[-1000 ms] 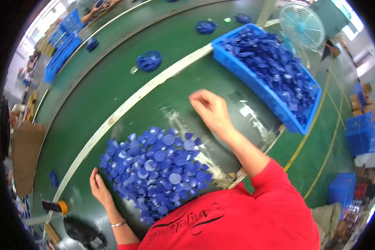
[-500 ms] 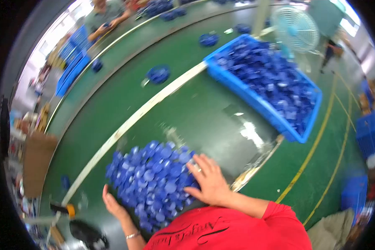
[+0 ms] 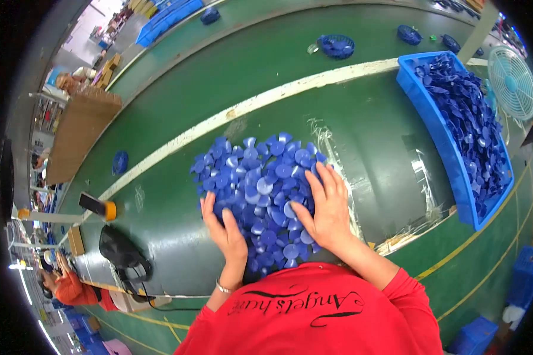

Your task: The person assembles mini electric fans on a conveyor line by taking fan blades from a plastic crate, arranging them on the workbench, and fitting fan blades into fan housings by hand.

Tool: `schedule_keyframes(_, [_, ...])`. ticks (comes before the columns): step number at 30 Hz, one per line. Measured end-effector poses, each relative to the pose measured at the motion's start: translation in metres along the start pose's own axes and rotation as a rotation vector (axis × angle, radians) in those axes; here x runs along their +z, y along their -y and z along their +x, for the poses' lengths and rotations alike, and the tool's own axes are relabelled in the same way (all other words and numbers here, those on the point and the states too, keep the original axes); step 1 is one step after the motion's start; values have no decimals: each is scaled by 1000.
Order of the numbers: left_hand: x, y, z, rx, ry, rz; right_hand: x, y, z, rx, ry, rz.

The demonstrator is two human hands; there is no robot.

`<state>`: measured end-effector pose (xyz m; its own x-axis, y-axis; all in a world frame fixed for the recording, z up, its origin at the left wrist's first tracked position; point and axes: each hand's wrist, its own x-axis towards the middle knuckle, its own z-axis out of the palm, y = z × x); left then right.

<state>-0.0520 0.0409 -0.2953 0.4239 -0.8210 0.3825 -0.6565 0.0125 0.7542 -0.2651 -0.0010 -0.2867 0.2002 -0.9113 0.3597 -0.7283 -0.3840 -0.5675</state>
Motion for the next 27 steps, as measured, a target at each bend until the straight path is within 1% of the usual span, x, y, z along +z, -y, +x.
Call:
schedule_keyframes(3, [12,-3,10,42,-7,41,-2,0,3,2,-30,-15])
schedule_keyframes(7, [-3,-1,15,47,33,68,-12,-3,-2,-16,-80,-2])
schedule_keyframes(10, [-31,0,18,60,144,141,-22,-9,-3,-23,-135,56])
schedule_keyframes(13, [-52,-2,8,246,313,199,-27,-20,-5,58,-140,74])
schedule_keyframes(14, [-57,-5,1,288,420,237,-27,-19,-2,85,-176,97])
schedule_keyframes(15, [-57,-8,-6,320,494,215,-28,-21,-1,111,-164,112])
schedule_keyframes(17, [-52,-10,-16,372,548,263,-29,-27,4,160,-140,144])
schedule_keyframes(18, [-47,-8,-19,376,567,281,-29,-27,7,138,-157,113])
schedule_keyframes(22, [-30,-6,-16,421,535,253,-26,-26,21,137,-68,122])
schedule_keyframes(25, [-30,-11,-9,384,515,212,-26,-24,31,194,13,34])
schedule_keyframes(26, [-35,-16,-5,351,495,202,-25,-26,33,207,14,68])
schedule_keyframes(27, [-42,-15,1,368,436,233,-28,-25,36,234,41,86])
